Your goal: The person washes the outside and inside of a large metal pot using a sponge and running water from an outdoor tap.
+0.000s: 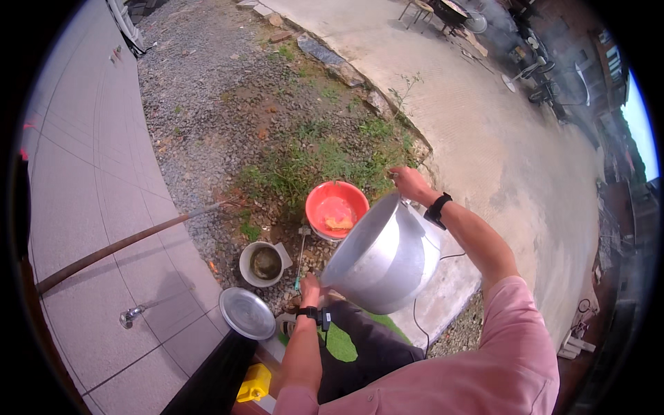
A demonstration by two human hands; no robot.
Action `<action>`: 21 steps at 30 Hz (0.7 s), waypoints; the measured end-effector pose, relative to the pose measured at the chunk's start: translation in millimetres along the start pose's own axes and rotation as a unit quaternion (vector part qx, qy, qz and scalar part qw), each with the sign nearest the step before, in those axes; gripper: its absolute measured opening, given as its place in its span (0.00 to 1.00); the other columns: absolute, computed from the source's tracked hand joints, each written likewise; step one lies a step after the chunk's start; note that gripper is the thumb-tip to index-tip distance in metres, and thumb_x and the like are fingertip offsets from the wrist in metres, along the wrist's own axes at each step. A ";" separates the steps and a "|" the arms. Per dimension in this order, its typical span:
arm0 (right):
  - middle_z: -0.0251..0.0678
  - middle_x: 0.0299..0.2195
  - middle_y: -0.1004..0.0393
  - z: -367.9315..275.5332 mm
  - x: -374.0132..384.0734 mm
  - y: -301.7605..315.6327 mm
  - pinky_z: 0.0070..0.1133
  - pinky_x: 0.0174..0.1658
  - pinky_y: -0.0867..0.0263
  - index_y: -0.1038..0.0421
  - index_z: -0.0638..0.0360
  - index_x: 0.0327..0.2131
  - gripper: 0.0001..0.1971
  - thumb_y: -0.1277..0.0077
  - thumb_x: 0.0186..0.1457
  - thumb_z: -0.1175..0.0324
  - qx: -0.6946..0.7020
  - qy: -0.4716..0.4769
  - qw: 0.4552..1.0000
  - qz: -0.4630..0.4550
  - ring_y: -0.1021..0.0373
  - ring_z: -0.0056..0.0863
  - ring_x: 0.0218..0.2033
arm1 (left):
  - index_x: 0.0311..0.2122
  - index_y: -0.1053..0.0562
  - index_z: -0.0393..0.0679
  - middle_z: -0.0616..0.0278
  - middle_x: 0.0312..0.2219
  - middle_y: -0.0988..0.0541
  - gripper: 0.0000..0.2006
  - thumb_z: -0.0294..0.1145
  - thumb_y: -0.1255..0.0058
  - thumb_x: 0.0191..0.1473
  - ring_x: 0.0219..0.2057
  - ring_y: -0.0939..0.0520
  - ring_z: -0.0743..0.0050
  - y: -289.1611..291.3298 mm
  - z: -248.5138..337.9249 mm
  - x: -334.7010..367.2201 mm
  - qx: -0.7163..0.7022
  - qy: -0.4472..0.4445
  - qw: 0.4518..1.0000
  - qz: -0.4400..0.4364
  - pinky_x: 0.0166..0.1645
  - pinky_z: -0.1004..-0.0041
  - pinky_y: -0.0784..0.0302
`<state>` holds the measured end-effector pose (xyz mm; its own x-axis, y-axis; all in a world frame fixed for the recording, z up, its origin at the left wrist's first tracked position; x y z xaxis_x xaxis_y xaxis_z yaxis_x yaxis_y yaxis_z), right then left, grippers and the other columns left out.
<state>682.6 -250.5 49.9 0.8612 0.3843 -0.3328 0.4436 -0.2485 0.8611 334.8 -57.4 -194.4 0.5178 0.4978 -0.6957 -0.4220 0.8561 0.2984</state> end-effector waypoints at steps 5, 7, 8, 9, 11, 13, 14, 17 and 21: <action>0.53 0.33 0.24 -131.2 99.8 34.2 0.34 0.42 0.31 0.25 0.64 0.38 0.15 0.57 0.46 0.75 0.009 0.138 0.988 0.062 0.27 0.48 0.37 | 0.32 0.28 0.39 0.58 0.23 0.25 0.14 0.40 0.59 0.57 0.18 0.24 0.66 74.6 45.0 97.0 -0.310 0.083 0.945 -0.063 0.21 0.66 0.28; 0.54 0.28 0.25 -167.6 119.4 85.6 0.33 0.39 0.30 0.25 0.66 0.33 0.12 0.56 0.44 0.76 0.018 0.173 0.977 0.122 0.26 0.49 0.33 | 0.43 0.29 0.41 0.57 0.34 0.23 0.19 0.46 0.56 0.56 0.32 0.21 0.61 117.8 131.1 89.8 -0.305 -0.013 0.937 -0.172 0.35 0.61 0.22; 0.55 0.26 0.26 -187.0 125.4 112.8 0.33 0.36 0.30 0.25 0.69 0.28 0.10 0.55 0.43 0.76 0.015 0.160 0.978 0.135 0.26 0.49 0.31 | 0.46 0.31 0.41 0.57 0.39 0.24 0.22 0.49 0.55 0.56 0.38 0.21 0.60 137.3 163.8 93.7 -0.317 -0.058 0.923 -0.208 0.40 0.60 0.22; 0.56 0.26 0.26 -211.7 124.5 129.6 0.33 0.36 0.30 0.26 0.70 0.27 0.09 0.54 0.43 0.76 0.020 0.177 0.975 0.130 0.26 0.49 0.31 | 0.46 0.31 0.39 0.55 0.38 0.24 0.21 0.47 0.57 0.57 0.36 0.21 0.59 156.5 190.5 92.7 -0.318 -0.047 0.926 -0.197 0.38 0.60 0.22; 0.57 0.25 0.26 -228.3 114.6 149.6 0.34 0.35 0.30 0.27 0.71 0.25 0.08 0.54 0.43 0.76 0.027 0.193 0.972 0.133 0.26 0.50 0.31 | 0.50 0.32 0.40 0.53 0.44 0.26 0.25 0.49 0.55 0.55 0.43 0.23 0.57 171.0 211.7 89.2 -0.316 -0.066 0.924 -0.203 0.44 0.58 0.25; 0.58 0.24 0.27 -237.1 100.1 145.4 0.35 0.35 0.30 0.28 0.73 0.23 0.08 0.53 0.42 0.75 0.005 0.195 0.970 0.146 0.26 0.51 0.30 | 0.52 0.34 0.41 0.54 0.48 0.28 0.27 0.51 0.54 0.55 0.47 0.26 0.56 154.8 196.9 79.9 -0.326 -0.067 0.913 -0.238 0.48 0.57 0.28; 0.59 0.25 0.27 -227.6 98.9 136.3 0.36 0.35 0.30 0.28 0.73 0.23 0.08 0.53 0.42 0.75 0.003 0.189 0.974 0.127 0.26 0.51 0.31 | 0.55 0.36 0.42 0.55 0.51 0.30 0.30 0.53 0.54 0.54 0.50 0.28 0.55 136.6 182.9 74.0 -0.340 -0.059 0.898 -0.274 0.52 0.56 0.31; 0.59 0.26 0.26 -186.9 87.2 96.5 0.37 0.35 0.30 0.28 0.72 0.24 0.07 0.53 0.40 0.77 -0.006 0.170 0.984 0.054 0.27 0.53 0.33 | 0.57 0.37 0.43 0.54 0.54 0.33 0.30 0.53 0.55 0.55 0.54 0.32 0.52 85.8 104.7 72.7 -0.383 0.026 0.871 -0.305 0.56 0.52 0.36; 0.54 0.25 0.26 -88.7 67.5 25.2 0.37 0.34 0.31 0.27 0.67 0.25 0.08 0.55 0.41 0.76 -0.053 0.153 0.987 0.010 0.27 0.51 0.30 | 0.49 0.34 0.36 0.48 0.43 0.26 0.20 0.39 0.59 0.57 0.39 0.22 0.49 14.2 -8.7 59.6 -0.330 0.174 0.913 -0.166 0.37 0.55 0.22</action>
<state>729.9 -152.0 83.2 0.7472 0.6343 -0.1985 0.3858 -0.1708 0.9066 353.2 -16.8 -237.2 0.4799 0.0537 -0.8757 -0.7006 0.6241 -0.3458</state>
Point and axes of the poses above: each hand's wrist, its own x-axis towards the middle knuckle, its own y-axis out of the back of the hand, z = x × y, the point moved 4 cm from there along x, towards the middle knuckle
